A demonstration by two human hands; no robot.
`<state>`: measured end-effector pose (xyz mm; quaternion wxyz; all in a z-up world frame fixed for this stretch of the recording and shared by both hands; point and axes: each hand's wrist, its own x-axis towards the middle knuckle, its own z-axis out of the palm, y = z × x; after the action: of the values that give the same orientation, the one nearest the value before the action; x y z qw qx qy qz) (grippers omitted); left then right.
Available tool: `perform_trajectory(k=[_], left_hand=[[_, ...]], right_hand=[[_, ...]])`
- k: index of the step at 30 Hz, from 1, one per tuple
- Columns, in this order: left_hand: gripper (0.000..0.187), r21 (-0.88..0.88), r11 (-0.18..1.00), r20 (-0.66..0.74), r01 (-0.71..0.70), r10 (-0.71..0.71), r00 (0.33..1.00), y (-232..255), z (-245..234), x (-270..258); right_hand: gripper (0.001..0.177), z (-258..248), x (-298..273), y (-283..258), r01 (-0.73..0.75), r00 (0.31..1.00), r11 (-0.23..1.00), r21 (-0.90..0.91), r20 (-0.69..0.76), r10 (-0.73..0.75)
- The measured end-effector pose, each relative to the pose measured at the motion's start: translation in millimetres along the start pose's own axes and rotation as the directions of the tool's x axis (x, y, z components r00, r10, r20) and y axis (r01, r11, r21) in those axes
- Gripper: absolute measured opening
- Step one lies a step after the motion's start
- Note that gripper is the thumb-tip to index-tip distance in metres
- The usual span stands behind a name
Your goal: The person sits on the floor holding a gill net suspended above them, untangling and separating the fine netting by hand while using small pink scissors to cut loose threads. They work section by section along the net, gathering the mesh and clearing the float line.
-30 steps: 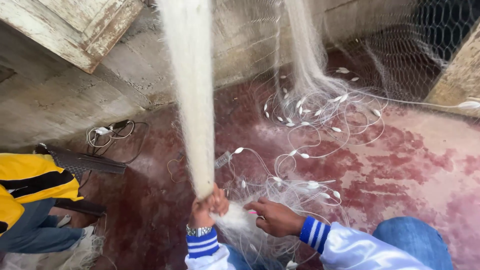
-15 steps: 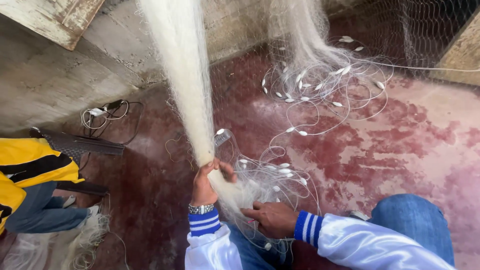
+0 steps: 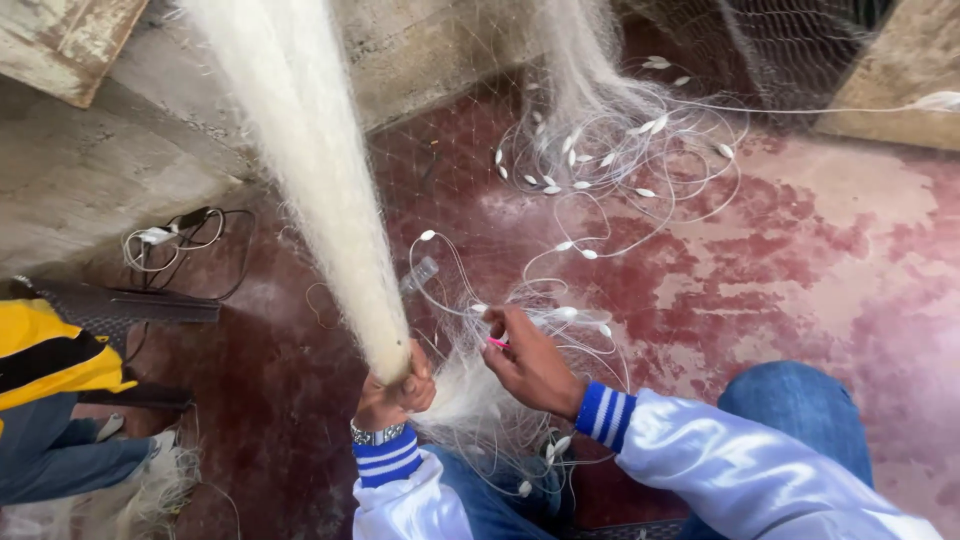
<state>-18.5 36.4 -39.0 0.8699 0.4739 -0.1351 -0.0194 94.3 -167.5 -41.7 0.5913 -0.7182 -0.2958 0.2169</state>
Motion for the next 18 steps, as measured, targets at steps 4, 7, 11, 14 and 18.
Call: perform_trajectory(k=[4, 7, 11, 14, 18], left_hand=[[0.025, -0.04, 0.999, -0.024, 0.026, -0.027, 0.999, 0.6, 0.8, 6.1], [0.024, 0.092, 0.995, -0.231, 0.022, -0.001, 0.973, 3.0, 4.9, 13.7], [0.024, 0.262, 0.965, -0.533, 0.0, 0.144, 0.834, 1.8, 16.0, 27.1], [0.026, 0.284, 0.959, -0.611, 0.007, 0.176, 0.771, 9.3, 44.0, 38.5], [0.029, 0.181, 0.983, -0.571, 0.002, 0.104, 0.814, 8.7, 42.4, 39.7]], right_hand=[[0.059, -13.0, -10.9, -36.2, -0.081, 0.969, 0.994, -0.074, 0.227, 0.096], [0.057, -10.7, -25.1, -48.5, 0.003, 0.91, 0.988, -0.154, 0.41, 0.062], [0.067, 4.7, -38.2, -31.0, 0.168, 0.857, 0.949, -0.266, 0.515, -0.008], [0.07, 3.2, -40.9, -34.1, 0.212, 0.841, 0.933, -0.29, 0.541, -0.023], [0.073, -0.2, -40.6, -36.8, 0.236, 0.81, 0.922, -0.306, 0.586, -0.013]])
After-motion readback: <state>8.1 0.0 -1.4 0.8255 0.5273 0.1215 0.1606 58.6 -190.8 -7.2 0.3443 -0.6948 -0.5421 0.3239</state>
